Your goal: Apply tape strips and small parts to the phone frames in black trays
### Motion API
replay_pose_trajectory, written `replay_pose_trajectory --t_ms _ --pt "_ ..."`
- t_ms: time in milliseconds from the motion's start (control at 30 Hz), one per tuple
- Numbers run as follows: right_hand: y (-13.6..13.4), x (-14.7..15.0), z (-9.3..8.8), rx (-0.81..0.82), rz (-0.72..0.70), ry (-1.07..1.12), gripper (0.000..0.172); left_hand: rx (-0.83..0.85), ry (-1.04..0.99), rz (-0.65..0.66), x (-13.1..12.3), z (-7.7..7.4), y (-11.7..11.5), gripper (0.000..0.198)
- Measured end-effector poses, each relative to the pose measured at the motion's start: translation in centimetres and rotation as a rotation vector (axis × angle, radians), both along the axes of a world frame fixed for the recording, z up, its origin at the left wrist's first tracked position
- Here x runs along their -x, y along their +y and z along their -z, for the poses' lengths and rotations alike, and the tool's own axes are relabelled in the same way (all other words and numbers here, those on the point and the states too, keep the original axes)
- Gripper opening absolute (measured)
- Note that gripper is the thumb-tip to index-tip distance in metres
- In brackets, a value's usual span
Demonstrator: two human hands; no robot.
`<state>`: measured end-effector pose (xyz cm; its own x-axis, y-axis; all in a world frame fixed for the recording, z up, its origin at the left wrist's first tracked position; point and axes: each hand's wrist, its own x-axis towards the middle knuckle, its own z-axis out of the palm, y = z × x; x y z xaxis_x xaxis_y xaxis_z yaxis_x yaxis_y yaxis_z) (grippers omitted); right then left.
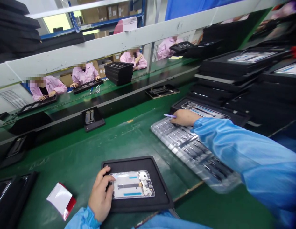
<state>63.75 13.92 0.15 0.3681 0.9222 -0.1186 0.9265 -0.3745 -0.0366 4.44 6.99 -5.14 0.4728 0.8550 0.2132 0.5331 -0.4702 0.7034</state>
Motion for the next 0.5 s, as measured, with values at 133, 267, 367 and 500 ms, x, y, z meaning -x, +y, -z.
replay_pose_trajectory --t_ms 133,267,367,500 --pt "-0.8 0.4 -0.2 -0.093 -0.050 0.013 0.037 -0.078 -0.016 -0.047 0.1 0.8 0.0 0.025" --pt "-2.0 0.7 -1.9 -0.310 -0.166 0.071 0.031 -0.135 -0.075 -0.177 0.3 0.4 -0.4 0.018" --pt "-3.0 1.2 -4.4 -0.505 -0.238 0.126 0.040 -0.133 -0.147 -0.218 0.1 -1.0 -0.8 0.014" --pt "-5.1 5.4 -5.9 -0.661 -0.280 0.260 0.054 0.033 -0.278 -0.164 -1.7 -3.8 -1.7 0.013"
